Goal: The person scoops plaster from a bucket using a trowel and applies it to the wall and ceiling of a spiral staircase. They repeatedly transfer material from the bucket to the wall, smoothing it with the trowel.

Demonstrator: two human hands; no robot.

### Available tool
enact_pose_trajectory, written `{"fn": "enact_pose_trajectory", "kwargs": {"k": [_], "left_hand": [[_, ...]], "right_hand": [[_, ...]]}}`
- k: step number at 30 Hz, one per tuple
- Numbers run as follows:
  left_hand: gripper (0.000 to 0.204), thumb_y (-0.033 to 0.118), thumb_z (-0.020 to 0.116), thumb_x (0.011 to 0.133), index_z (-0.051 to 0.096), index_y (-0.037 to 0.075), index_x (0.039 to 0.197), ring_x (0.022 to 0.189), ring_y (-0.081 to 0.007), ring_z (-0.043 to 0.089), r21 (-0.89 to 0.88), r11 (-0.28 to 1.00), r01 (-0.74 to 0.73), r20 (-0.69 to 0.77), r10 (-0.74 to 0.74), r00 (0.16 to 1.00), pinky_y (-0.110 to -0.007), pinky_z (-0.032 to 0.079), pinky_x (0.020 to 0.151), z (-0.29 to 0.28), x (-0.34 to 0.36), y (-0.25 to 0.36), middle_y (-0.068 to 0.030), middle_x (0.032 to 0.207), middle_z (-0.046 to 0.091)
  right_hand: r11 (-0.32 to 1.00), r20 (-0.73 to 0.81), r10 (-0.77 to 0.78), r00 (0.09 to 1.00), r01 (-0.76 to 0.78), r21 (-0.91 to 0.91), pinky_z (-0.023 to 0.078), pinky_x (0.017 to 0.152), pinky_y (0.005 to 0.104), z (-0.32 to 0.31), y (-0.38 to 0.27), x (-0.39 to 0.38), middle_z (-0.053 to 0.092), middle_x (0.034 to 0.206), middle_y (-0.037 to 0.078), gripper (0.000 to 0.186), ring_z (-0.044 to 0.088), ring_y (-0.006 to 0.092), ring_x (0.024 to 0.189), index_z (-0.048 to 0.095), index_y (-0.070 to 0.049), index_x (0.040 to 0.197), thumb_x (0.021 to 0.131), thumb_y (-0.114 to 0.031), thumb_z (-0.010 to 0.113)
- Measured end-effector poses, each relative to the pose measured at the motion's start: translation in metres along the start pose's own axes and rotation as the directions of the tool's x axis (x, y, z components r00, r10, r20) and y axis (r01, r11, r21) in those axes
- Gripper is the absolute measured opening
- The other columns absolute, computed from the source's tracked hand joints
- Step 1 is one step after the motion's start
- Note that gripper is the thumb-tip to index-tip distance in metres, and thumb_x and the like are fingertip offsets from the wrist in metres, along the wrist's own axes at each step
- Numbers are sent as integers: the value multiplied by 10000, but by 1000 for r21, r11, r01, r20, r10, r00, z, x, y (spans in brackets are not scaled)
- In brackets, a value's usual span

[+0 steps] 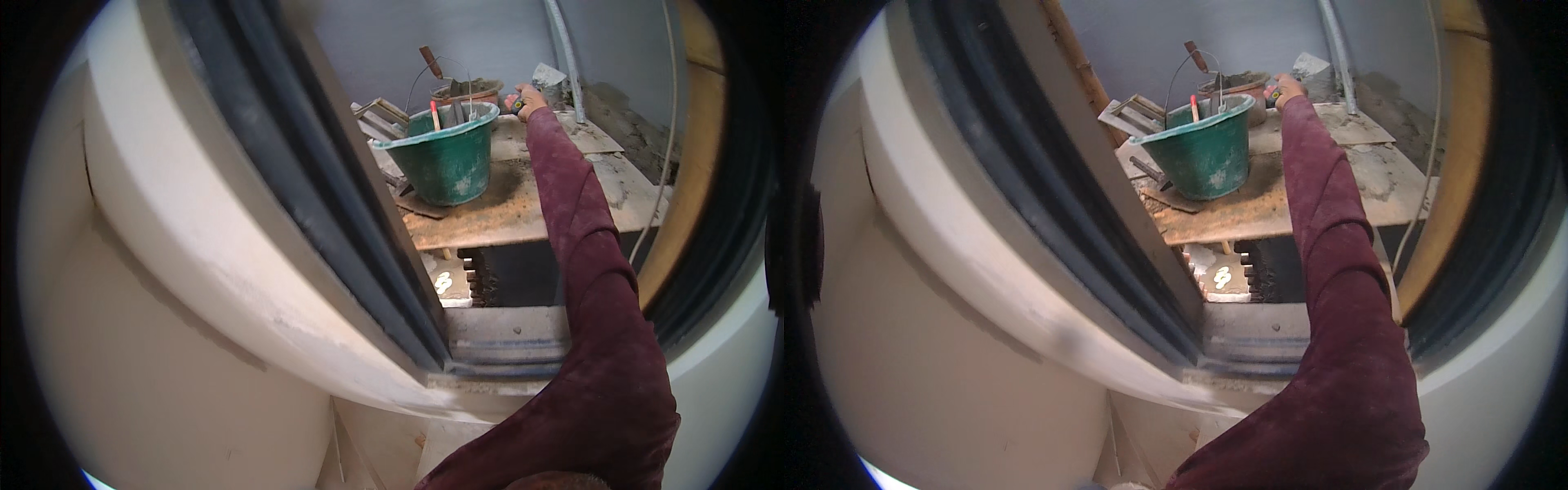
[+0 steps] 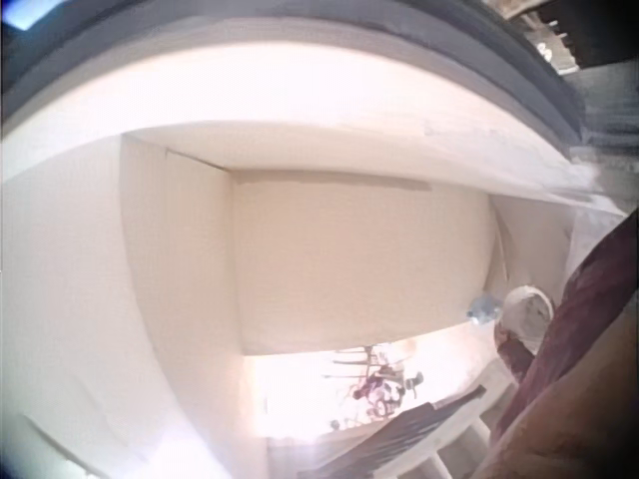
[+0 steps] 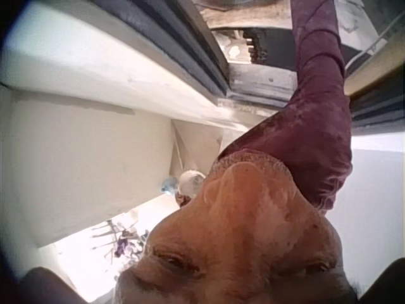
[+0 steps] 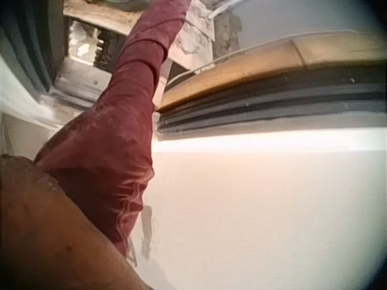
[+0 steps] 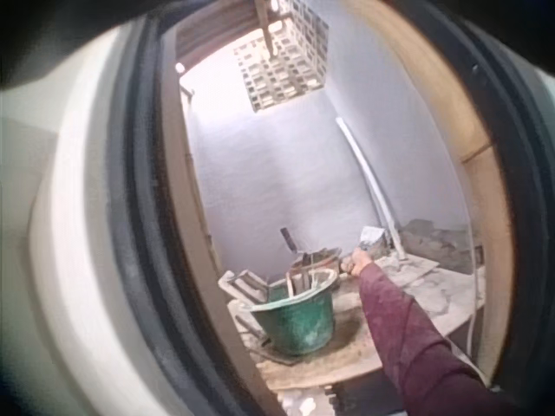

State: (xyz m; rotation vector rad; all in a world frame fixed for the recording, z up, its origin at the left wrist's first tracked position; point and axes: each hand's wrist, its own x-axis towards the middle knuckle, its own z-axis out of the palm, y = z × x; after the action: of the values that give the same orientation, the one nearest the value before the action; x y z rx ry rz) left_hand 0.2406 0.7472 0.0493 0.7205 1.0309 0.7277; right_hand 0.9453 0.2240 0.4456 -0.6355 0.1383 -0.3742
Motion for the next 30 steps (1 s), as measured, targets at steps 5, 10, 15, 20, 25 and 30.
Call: {"fn": "enact_pose_trajectory", "kwargs": {"k": [5,10,15,20,25,30], "left_hand": [[202,249,583,926,501,129,785,498,-125,426,21,1000,-23,-27,24,999,-299,365,456,49,-16,1,17,578,432],[182,246,580,929,511,123,813,499,-123,428,36,999,-39,-59,41,997,-299,369,457,85,-30,-2,17,585,437],[164,243,576,932,520,117,842,501,-120,431,63,997,-39,-93,45,995,-298,372,458,105,-38,-7,17,591,442],[150,240,573,934,530,112,870,503,-118,433,94,995,-39,-74,46,996,-297,375,460,122,-39,-8,18,598,447],[140,237,569,937,539,106,898,504,-115,436,131,991,-34,-36,39,999,-297,378,461,127,-36,-8,18,605,451],[135,234,566,940,549,100,926,506,-113,439,147,989,-10,-20,13,1000,-296,382,462,113,-30,-16,18,611,456]], "right_hand": [[983,-47,163,985,-158,97,513,836,592,30,32,55,403,1302,191,402,454,367,1171,479,-159,1258,877,-197,601],[982,6,183,983,-184,34,387,963,651,47,49,103,385,1319,182,373,428,371,1197,521,-148,1235,879,-233,592],[981,19,193,981,-193,32,353,990,648,53,57,119,373,1355,154,386,400,373,1237,513,-157,1269,891,-204,573],[969,44,171,984,-176,171,349,972,664,43,60,146,382,1363,137,392,376,353,1266,510,-163,1274,887,-190,567],[996,-134,69,989,-60,72,485,805,630,48,51,144,436,1288,226,484,539,416,1069,454,-16,1250,845,-218,624],[930,-76,-117,990,82,-357,530,841,477,41,37,115,562,1207,178,452,600,318,1059,525,6,1224,835,-161,685]]}}
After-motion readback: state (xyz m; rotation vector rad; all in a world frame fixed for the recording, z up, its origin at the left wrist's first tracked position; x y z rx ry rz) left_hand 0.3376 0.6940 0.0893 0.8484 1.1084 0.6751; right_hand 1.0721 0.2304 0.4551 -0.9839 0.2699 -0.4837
